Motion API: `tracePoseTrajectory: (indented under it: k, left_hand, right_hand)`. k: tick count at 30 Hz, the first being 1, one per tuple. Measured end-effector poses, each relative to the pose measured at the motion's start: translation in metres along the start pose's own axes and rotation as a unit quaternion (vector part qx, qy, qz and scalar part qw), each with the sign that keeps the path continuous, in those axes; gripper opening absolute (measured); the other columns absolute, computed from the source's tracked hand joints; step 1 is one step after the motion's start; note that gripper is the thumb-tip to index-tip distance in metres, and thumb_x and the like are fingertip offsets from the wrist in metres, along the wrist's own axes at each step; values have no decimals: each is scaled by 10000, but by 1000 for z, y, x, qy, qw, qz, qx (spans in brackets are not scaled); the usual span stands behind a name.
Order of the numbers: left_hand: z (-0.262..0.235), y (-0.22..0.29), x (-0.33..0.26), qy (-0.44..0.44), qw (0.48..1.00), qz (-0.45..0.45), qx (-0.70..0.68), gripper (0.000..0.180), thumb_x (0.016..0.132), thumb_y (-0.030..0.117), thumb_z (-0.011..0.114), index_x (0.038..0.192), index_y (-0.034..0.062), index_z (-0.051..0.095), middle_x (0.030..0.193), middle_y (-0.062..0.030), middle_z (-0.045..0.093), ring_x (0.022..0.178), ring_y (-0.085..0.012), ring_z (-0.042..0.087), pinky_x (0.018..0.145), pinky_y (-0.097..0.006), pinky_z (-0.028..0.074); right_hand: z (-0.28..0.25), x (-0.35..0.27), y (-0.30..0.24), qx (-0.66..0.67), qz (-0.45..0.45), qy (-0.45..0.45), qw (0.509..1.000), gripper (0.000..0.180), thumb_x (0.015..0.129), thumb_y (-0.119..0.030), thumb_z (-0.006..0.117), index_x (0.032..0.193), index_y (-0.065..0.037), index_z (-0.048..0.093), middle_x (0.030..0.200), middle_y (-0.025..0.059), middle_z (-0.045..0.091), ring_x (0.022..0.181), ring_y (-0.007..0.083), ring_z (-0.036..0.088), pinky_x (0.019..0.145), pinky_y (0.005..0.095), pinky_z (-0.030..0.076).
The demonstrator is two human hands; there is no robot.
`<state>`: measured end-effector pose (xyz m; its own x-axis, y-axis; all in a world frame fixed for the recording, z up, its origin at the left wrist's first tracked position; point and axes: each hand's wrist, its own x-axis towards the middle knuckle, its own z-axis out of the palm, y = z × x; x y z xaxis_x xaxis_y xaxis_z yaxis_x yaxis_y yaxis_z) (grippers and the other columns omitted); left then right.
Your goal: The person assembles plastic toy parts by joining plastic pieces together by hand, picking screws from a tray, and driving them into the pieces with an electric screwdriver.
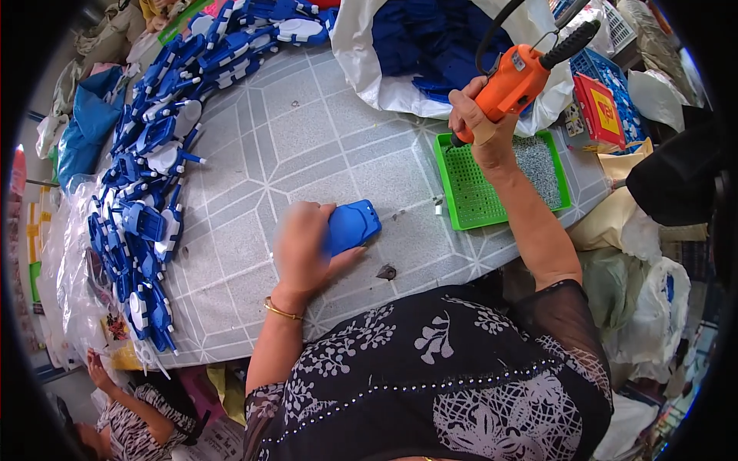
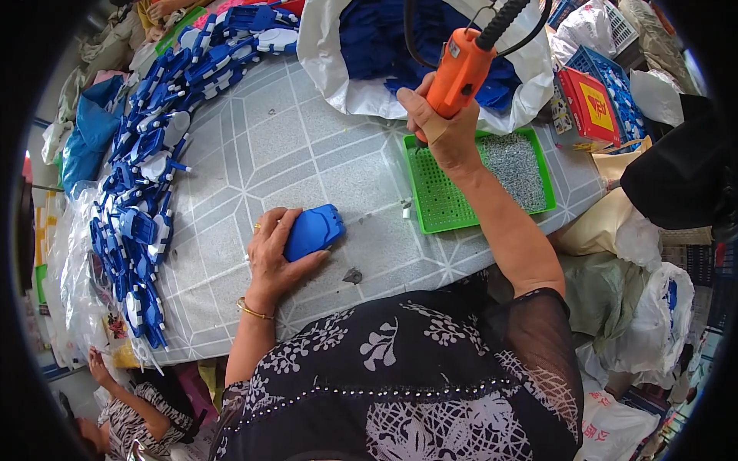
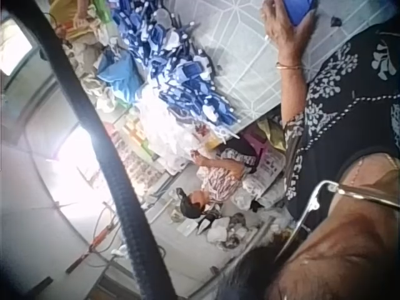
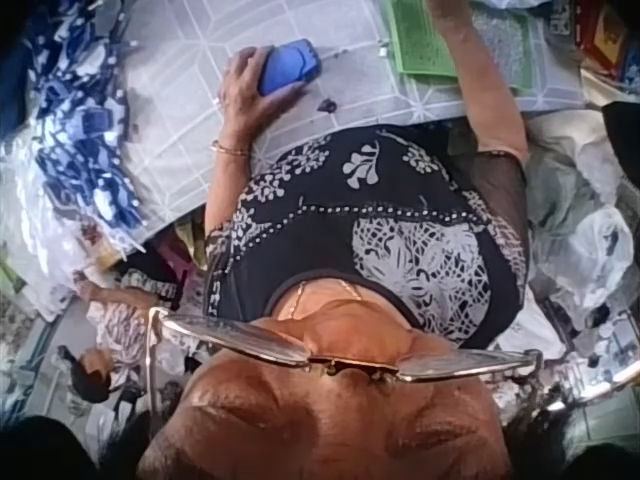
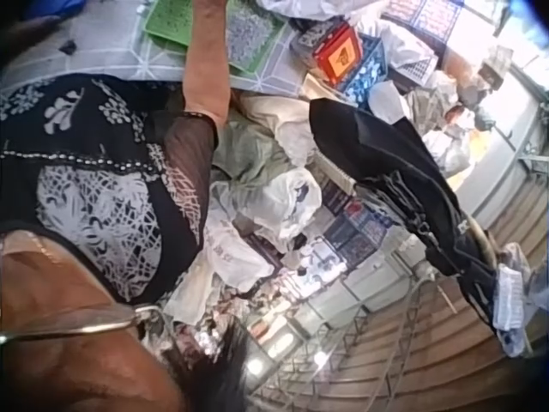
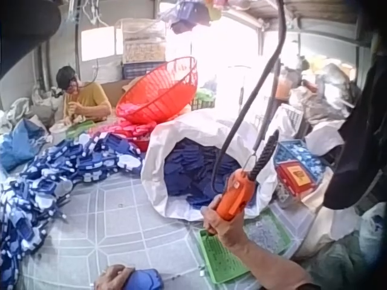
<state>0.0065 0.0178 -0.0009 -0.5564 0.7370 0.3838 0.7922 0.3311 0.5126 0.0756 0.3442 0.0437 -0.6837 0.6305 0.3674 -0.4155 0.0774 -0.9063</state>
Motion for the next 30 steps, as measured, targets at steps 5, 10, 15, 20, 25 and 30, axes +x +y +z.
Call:
tracePoseTrajectory:
  k: [5,10,15,20,25,30]
  left_hand:
    - [0,0,0,-3,1000,1,-1,719,671,373,941,1274,72,691,1187,-138,658,1048,-358,656,880,-454,559]
    - [-1,0,-2,2,1000,-2,-1,710,662,357,945,1261,69,697,1177,-141,660,1037,-358,659,875,-455,561]
    - [0,0,-2,26,1000,-1,-2,692,640,321,954,1235,64,710,1151,-142,667,1011,-359,667,876,-449,561]
    - [2,0,0,36,999,-2,9,675,647,351,950,1209,67,709,1133,-121,672,988,-351,663,849,-438,557]
    - [3,1,0,33,999,3,19,680,667,384,937,1223,78,694,1108,-111,657,965,-342,660,814,-434,556]
    - [0,1,-1,8,999,-27,18,699,647,338,951,1247,77,707,1157,-119,674,1002,-343,662,851,-435,559]
  right_hand:
    - [-2,0,0,-9,7,6,1000,208,915,-152,822,862,-80,635,633,-4,605,510,61,551,462,205,407]
    - [0,1,-17,27,0,29,999,210,928,-90,784,849,-87,590,641,5,592,525,86,555,508,238,441]
    - [16,-5,-52,151,9,-39,988,220,924,-71,754,922,-94,536,683,-10,530,565,129,555,616,305,490]
    - [57,-35,-62,162,68,-111,978,225,945,-107,714,914,-110,491,733,7,502,587,123,518,631,325,479]
    - [74,-46,-49,155,96,-198,963,249,951,-102,719,1002,-108,475,723,31,504,574,137,529,621,338,491]
    - [85,-51,-40,147,86,-208,963,244,952,-93,718,1002,-107,480,727,38,512,571,142,537,611,345,500]
